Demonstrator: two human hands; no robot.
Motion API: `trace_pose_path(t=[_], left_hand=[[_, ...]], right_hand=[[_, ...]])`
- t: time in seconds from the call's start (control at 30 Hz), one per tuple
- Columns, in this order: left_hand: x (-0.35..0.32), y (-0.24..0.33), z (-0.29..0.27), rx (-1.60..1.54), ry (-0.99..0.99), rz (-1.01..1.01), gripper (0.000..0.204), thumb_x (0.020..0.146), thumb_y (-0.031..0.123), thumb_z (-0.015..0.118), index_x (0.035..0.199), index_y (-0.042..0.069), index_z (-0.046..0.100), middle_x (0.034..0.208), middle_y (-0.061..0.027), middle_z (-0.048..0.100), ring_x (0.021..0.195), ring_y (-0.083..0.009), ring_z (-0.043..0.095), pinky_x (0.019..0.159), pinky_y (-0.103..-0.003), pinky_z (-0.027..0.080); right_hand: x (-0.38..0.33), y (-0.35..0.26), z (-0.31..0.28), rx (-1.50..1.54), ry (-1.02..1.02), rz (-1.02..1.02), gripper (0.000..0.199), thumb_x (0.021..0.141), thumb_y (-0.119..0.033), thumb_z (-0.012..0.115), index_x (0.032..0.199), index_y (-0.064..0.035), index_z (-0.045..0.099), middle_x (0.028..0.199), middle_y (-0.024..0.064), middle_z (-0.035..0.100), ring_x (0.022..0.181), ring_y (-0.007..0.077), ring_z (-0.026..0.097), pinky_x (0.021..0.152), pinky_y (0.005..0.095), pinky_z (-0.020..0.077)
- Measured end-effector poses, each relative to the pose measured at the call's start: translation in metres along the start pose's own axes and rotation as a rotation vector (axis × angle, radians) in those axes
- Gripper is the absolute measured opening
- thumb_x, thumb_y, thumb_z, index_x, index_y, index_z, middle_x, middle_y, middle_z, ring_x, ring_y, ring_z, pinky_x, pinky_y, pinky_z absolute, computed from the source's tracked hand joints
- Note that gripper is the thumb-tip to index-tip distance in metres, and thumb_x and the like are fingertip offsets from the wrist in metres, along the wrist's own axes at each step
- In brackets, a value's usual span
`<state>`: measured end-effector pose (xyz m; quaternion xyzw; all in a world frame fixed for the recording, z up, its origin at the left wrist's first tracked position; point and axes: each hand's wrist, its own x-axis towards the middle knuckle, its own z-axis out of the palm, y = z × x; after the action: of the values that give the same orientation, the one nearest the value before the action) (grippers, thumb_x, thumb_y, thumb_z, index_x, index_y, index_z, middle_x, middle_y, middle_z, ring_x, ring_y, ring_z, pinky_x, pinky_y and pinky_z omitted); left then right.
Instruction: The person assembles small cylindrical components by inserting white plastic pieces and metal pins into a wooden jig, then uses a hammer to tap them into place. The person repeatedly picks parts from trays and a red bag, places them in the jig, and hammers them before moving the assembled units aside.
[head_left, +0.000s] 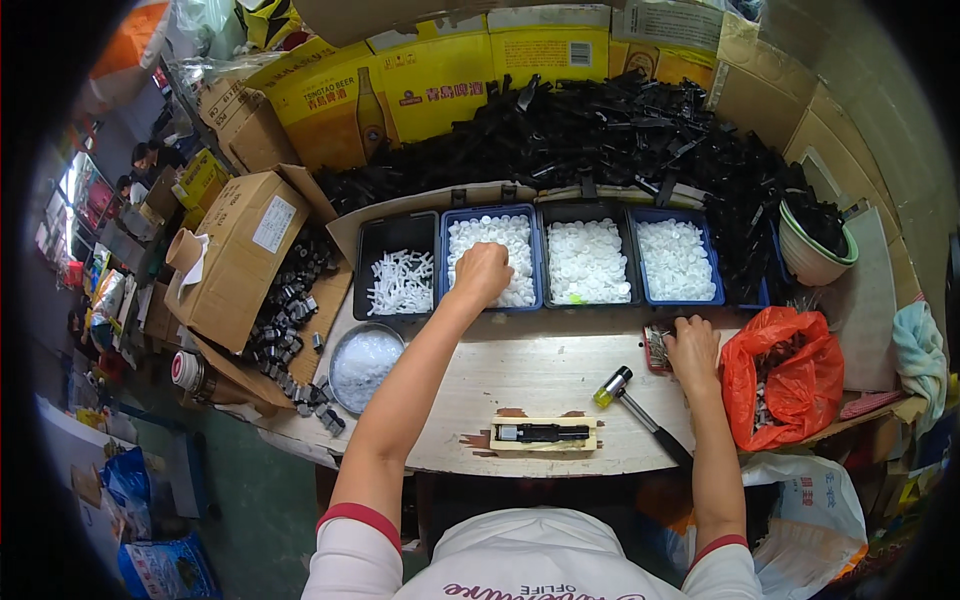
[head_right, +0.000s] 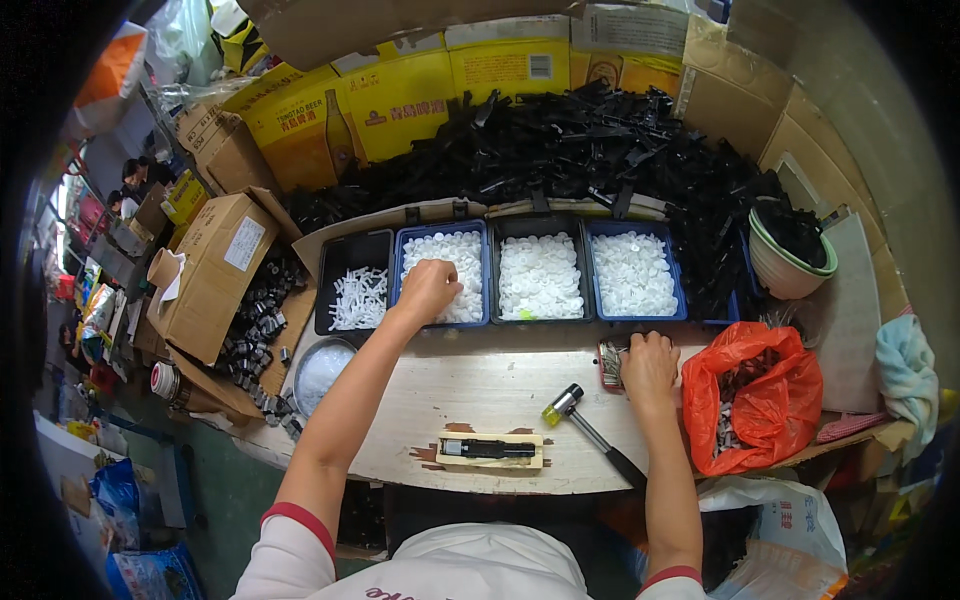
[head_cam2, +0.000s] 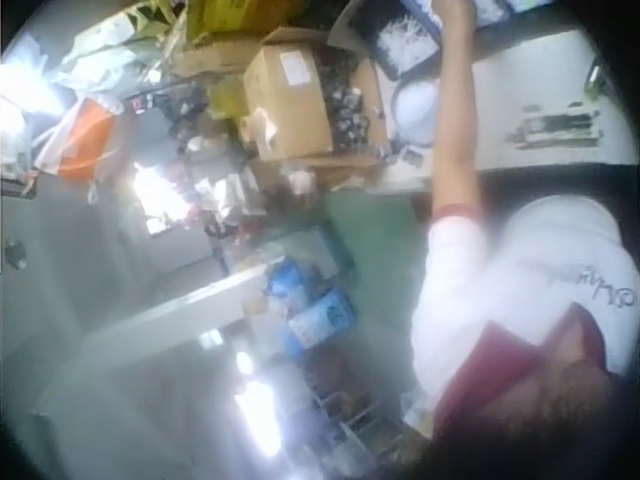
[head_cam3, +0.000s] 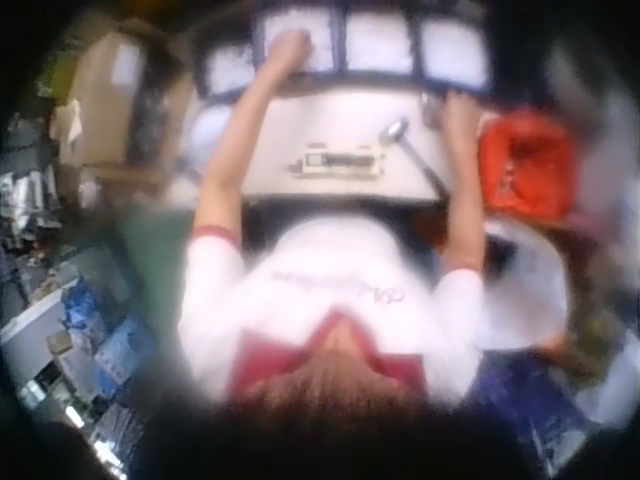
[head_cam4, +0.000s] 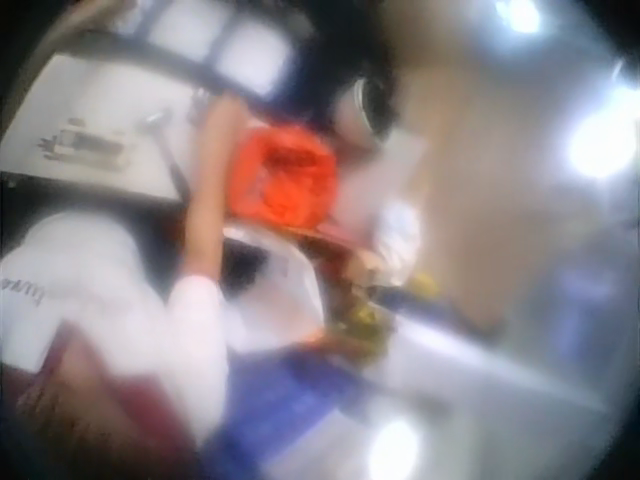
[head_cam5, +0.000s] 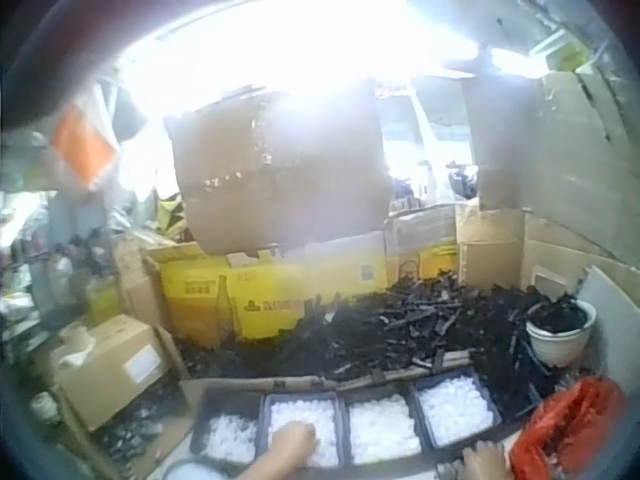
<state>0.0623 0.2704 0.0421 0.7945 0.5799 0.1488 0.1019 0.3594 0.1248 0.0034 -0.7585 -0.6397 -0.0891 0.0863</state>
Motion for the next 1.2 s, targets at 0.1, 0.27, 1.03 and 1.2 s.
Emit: trace_pose_path(t=[0.1, 0.27, 1.03, 1.2], left_hand=[[-0.003, -0.01, -0.005, -0.208, 0.086, 0.055, 0.018, 0.065, 0.015, 0.07, 0.078, 0.003, 0.066, 0.075, -0.0169, 0.063, 0.067, -0.0283, 0.061, 0.065, -0.036, 0.049], [-0.012, -0.014, -0.028, -0.914, -0.104, -0.177, 0.023, 0.066, 0.0, 0.067, 0.088, -0.006, 0.063, 0.074, -0.0094, 0.062, 0.061, -0.0138, 0.059, 0.05, -0.026, 0.049], [-0.13, 0.009, -0.009, -1.899, -0.126, -0.361, 0.014, 0.079, 0.001, 0.058, 0.092, -0.003, 0.059, 0.086, -0.0142, 0.061, 0.073, -0.0207, 0.062, 0.061, -0.03, 0.053], [-0.167, 0.013, 0.002, -2.049, -0.2, -0.471, 0.013, 0.081, 0.006, 0.059, 0.091, -0.002, 0.057, 0.079, -0.0089, 0.058, 0.066, -0.0153, 0.058, 0.055, -0.026, 0.049]], right_hand=[[0.004, 0.0, 0.005, 0.016, -0.084, -0.047, 0.013, 0.071, -0.012, 0.059, 0.082, -0.0041, 0.061, 0.083, 0.0126, 0.057, 0.086, 0.0286, 0.053, 0.077, 0.0415, 0.037], [-0.002, -0.004, 0.0, 0.026, 0.104, -0.042, 0.011, 0.07, -0.004, 0.053, 0.078, -0.0037, 0.061, 0.079, 0.0124, 0.058, 0.084, 0.0279, 0.053, 0.074, 0.0416, 0.0357], [-0.005, 0.011, 0.004, 0.076, 0.049, -0.258, 0.009, 0.071, -0.01, 0.061, 0.079, -0.008, 0.059, 0.079, 0.006, 0.052, 0.082, 0.0238, 0.05, 0.07, 0.0387, 0.0322], [-0.015, 0.016, -0.007, 0.167, 0.097, -0.2, 0.004, 0.071, -0.008, 0.06, 0.075, -0.0076, 0.058, 0.077, 0.0071, 0.054, 0.077, 0.0228, 0.052, 0.068, 0.0371, 0.0331]])
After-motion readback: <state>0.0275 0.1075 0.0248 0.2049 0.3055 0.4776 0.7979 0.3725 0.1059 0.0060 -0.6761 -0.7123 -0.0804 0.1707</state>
